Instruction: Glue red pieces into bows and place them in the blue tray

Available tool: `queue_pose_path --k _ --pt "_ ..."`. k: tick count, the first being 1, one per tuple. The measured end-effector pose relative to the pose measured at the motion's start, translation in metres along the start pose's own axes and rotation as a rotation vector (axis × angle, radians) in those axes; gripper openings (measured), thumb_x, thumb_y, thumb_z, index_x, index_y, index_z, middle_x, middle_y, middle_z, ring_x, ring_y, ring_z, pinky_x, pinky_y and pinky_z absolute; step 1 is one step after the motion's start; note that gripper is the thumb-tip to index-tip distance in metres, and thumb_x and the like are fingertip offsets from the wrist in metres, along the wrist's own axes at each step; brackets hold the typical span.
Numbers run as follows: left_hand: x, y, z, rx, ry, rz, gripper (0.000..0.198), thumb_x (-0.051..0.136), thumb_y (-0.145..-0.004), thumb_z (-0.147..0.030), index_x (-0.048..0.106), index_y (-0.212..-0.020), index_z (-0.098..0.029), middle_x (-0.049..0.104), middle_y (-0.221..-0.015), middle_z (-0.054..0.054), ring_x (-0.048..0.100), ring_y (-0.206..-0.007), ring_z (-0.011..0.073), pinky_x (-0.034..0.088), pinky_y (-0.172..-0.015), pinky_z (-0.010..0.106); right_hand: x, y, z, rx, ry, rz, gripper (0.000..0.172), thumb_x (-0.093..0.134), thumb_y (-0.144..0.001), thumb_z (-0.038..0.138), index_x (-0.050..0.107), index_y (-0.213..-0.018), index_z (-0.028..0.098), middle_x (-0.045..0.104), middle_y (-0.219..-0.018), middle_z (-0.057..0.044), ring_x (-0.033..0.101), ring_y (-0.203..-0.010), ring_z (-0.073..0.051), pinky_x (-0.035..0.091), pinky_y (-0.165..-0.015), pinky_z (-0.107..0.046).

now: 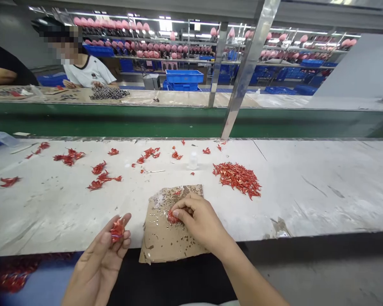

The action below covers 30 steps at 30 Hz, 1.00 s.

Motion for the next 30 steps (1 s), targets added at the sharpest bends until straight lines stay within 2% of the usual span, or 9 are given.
queue_pose_path --k 4,9,12,14,16,19,24,27,30 --pt "-0.005 0.004 -0.006 0.087 0.006 -0.096 0.054 0.093 -0.065 -0.042 0.079 -0.113 -0.021 0.076 -0.113 0.009 0.073 -0.083 0.0152 0.063 -0.078 0.021 0.002 0.009 -0.007 -0.092 0.008 -0.044 0.013 0.065 -0.096 0.022 0.077 -0.093 0.027 0.063 -0.092 -0.001 0.061 -0.084 -0.016 0.047 -0.073 -0.029" --pt "0.005 0.007 0.002 0.0 0.042 -0.086 0.057 0.096 -0.06 -0.043 0.079 -0.11 -0.02 0.077 -0.101 0.008 0.072 -0.076 0.0151 0.061 -0.065 0.018 0.006 0.026 -0.007 -0.309 0.071 -0.067 0.016 0.063 -0.097 0.017 0.076 -0.102 0.026 0.059 -0.094 -0.004 0.06 -0.089 -0.017 0.05 -0.078 -0.031" --pt "0.026 0.017 0.014 -0.128 -0.01 0.066 0.054 0.094 -0.062 -0.045 0.08 -0.106 -0.016 0.076 -0.097 0.012 0.07 -0.075 0.0165 0.059 -0.06 0.02 0.006 0.034 0.005 -0.325 -0.049 -0.011 0.013 0.066 -0.095 0.018 0.076 -0.099 0.026 0.062 -0.107 -0.006 0.063 -0.102 -0.019 0.052 -0.09 -0.034" --pt "0.044 0.028 0.023 -0.199 -0.039 0.221 0.051 0.092 -0.066 -0.047 0.081 -0.104 -0.015 0.074 -0.085 0.011 0.066 -0.07 0.0155 0.057 -0.059 0.021 0.005 0.038 0.018 -0.333 -0.202 0.047 0.009 0.069 -0.095 0.021 0.076 -0.096 0.027 0.064 -0.118 -0.006 0.062 -0.115 -0.022 0.051 -0.102 -0.038" --pt "0.058 0.039 0.028 -0.219 -0.048 0.344 0.047 0.09 -0.069 -0.047 0.082 -0.103 -0.016 0.069 -0.074 0.008 0.061 -0.065 0.013 0.055 -0.06 0.021 0.007 0.04 0.029 -0.349 -0.339 0.112 0.006 0.07 -0.095 0.024 0.075 -0.095 0.026 0.066 -0.122 -0.006 0.063 -0.119 -0.022 0.05 -0.107 -0.04" --pt "0.069 0.047 0.031 -0.172 -0.032 0.414 0.039 0.087 -0.074 -0.045 0.083 -0.102 -0.019 0.068 -0.072 0.006 0.057 -0.062 0.0104 0.053 -0.061 0.02 0.01 0.039 0.034 -0.33 -0.431 0.149 0.006 0.07 -0.095 0.026 0.076 -0.096 0.026 0.067 -0.115 -0.006 0.067 -0.11 -0.021 0.055 -0.1 -0.039" --pt "0.072 0.052 0.04 -0.183 -0.017 0.443 0.037 0.085 -0.077 -0.046 0.083 -0.101 -0.018 0.067 -0.072 0.006 0.056 -0.064 0.0106 0.052 -0.064 0.022 0.012 0.04 0.022 -0.279 -0.428 0.107 0.007 0.072 -0.094 0.03 0.077 -0.095 0.026 0.062 -0.11 -0.006 0.066 -0.106 -0.021 0.058 -0.096 -0.038" --pt "0.071 0.054 0.043 -0.195 -0.018 0.448 0.038 0.085 -0.077 -0.046 0.082 -0.102 -0.018 0.067 -0.072 0.006 0.056 -0.065 0.0108 0.051 -0.064 0.022 0.016 0.042 0.014 -0.227 -0.473 0.146 0.009 0.071 -0.095 0.032 0.076 -0.095 0.025 0.06 -0.111 -0.007 0.067 -0.094 -0.018 0.062 -0.08 -0.033" --pt "0.072 0.057 0.045 -0.202 -0.023 0.471 0.037 0.085 -0.077 -0.046 0.083 -0.102 -0.018 0.07 -0.074 0.007 0.059 -0.067 0.012 0.051 -0.064 0.023 0.022 0.045 0.008 -0.221 -0.478 0.132 0.009 0.07 -0.095 0.033 0.075 -0.095 0.024 0.059 -0.112 -0.008 0.066 -0.093 -0.018 0.062 -0.073 -0.03"
Point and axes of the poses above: each hand's wrist, its own y-axis away from the middle knuckle, its own x-axis out of the palm, z = x × y, the point moved 6 cm from there along -y, towards the middle knuckle
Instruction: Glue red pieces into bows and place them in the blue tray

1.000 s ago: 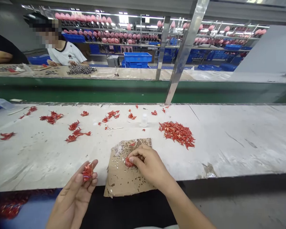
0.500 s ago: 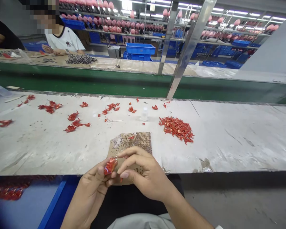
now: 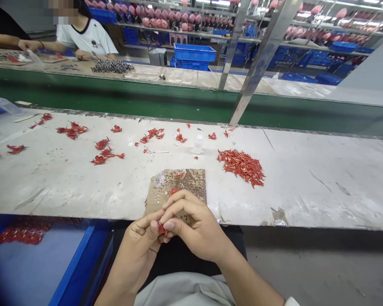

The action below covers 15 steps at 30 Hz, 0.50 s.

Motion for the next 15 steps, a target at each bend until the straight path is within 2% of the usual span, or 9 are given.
queue_pose_path --k 5,9,12,15 --pt "-0.006 0.001 -0.005 0.011 -0.061 -0.049 0.038 0.088 -0.074 -0.045 0.083 -0.101 -0.02 0.073 -0.078 0.007 0.06 -0.067 0.0114 0.052 -0.066 0.022 0.004 0.008 -0.009 -0.025 -0.003 -0.11 0.01 0.066 -0.098 0.027 0.073 -0.104 0.028 0.057 -0.118 -0.007 0.067 -0.089 -0.016 0.063 -0.071 -0.03" --pt "-0.02 0.007 -0.012 0.032 -0.148 -0.093 0.035 0.087 -0.075 -0.042 0.083 -0.102 -0.02 0.074 -0.078 0.007 0.062 -0.068 0.0121 0.054 -0.068 0.022 0.016 0.006 -0.007 -0.025 -0.028 -0.017 0.012 0.068 -0.097 0.024 0.073 -0.106 0.03 0.057 -0.119 -0.006 0.067 -0.089 -0.015 0.063 -0.073 -0.03" --pt "-0.033 0.021 -0.02 0.031 -0.218 -0.116 0.031 0.088 -0.075 -0.036 0.083 -0.101 -0.02 0.078 -0.088 0.008 0.068 -0.074 0.0159 0.058 -0.074 0.025 0.03 0.0 -0.006 -0.04 0.053 0.025 0.011 0.067 -0.097 0.023 0.071 -0.104 0.03 0.059 -0.117 -0.006 0.066 -0.1 -0.018 0.062 -0.082 -0.031" --pt "-0.059 0.042 -0.034 0.02 -0.251 -0.183 0.039 0.085 -0.079 -0.036 0.078 -0.114 -0.02 0.078 -0.099 0.011 0.073 -0.086 0.0209 0.06 -0.083 0.031 0.051 -0.001 -0.008 -0.068 0.188 0.037 0.018 0.074 -0.092 0.024 0.07 -0.109 0.031 0.064 -0.114 -0.007 0.066 -0.108 -0.022 0.061 -0.088 -0.034"
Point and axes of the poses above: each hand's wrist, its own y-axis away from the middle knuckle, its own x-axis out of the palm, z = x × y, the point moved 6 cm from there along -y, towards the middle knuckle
